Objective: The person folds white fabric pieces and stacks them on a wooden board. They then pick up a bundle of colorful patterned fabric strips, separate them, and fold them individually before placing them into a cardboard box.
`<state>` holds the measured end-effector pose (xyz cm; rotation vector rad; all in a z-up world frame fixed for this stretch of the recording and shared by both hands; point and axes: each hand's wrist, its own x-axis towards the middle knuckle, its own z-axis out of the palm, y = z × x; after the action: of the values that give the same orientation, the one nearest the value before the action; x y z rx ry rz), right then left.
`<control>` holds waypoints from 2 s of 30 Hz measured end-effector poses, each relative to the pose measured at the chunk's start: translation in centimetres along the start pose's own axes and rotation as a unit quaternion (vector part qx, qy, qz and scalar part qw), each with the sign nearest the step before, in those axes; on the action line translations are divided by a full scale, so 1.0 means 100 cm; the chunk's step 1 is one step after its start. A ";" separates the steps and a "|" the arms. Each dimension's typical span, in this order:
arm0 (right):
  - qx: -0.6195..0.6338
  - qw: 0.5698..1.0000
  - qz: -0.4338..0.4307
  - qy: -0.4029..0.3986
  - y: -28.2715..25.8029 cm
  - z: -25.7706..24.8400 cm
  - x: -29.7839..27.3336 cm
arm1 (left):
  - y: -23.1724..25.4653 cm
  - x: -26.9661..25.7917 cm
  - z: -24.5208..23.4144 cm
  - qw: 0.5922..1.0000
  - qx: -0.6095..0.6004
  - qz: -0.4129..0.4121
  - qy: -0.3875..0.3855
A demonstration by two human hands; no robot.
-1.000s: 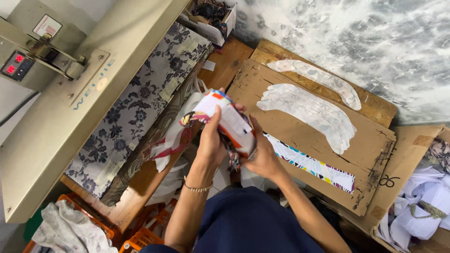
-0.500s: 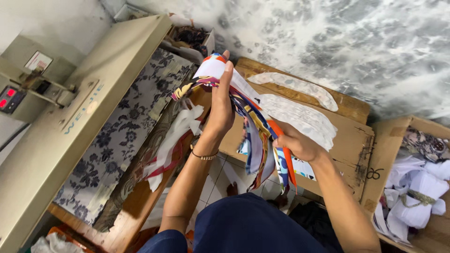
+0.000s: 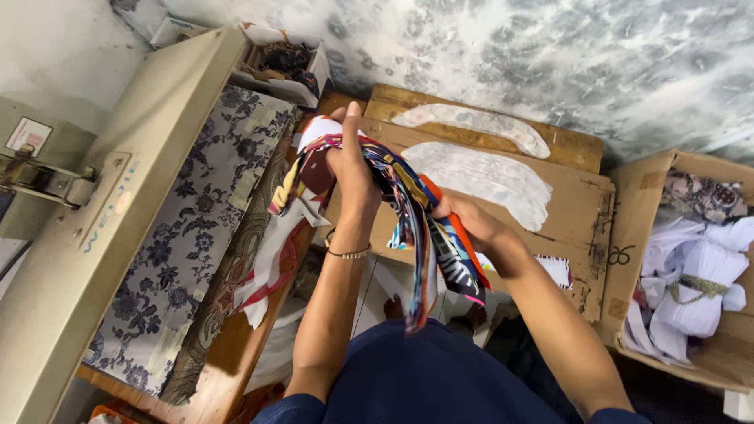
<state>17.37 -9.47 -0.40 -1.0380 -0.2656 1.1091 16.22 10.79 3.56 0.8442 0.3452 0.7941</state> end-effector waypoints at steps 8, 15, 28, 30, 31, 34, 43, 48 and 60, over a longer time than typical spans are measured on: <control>0.127 0.983 0.036 -0.129 0.024 0.022 0.007 | -0.004 -0.007 -0.030 0.997 0.028 -0.012 0.066; 0.117 0.984 0.062 -0.117 0.032 0.035 0.001 | 0.000 -0.012 -0.040 0.996 0.059 -0.023 0.066; 0.175 0.974 0.122 -0.070 0.118 0.045 0.033 | 0.007 -0.010 -0.090 0.990 0.074 -0.081 0.093; 0.227 0.963 0.137 -0.042 0.127 0.050 0.032 | 0.004 -0.015 -0.103 0.989 0.082 -0.079 0.092; 0.241 0.960 0.136 -0.039 0.129 0.051 0.028 | 0.002 -0.015 -0.107 0.989 0.088 -0.078 0.094; 0.214 0.969 0.078 -0.098 0.121 0.050 0.021 | -0.007 -0.015 -0.114 0.982 0.117 -0.098 0.108; 0.095 0.988 0.041 -0.116 0.095 0.055 -0.001 | -0.004 -0.018 -0.112 0.992 0.056 -0.033 0.112; 0.163 0.973 0.106 -0.125 0.079 0.058 0.000 | 0.006 -0.021 -0.109 0.990 0.032 -0.079 0.110; -0.002 0.987 0.072 -0.143 0.063 0.064 0.000 | 0.007 -0.015 -0.108 0.988 0.086 -0.047 0.120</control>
<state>9.40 -5.58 -2.02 -0.9104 -0.4270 1.3912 8.86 15.68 -2.79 0.8886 0.6695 0.7872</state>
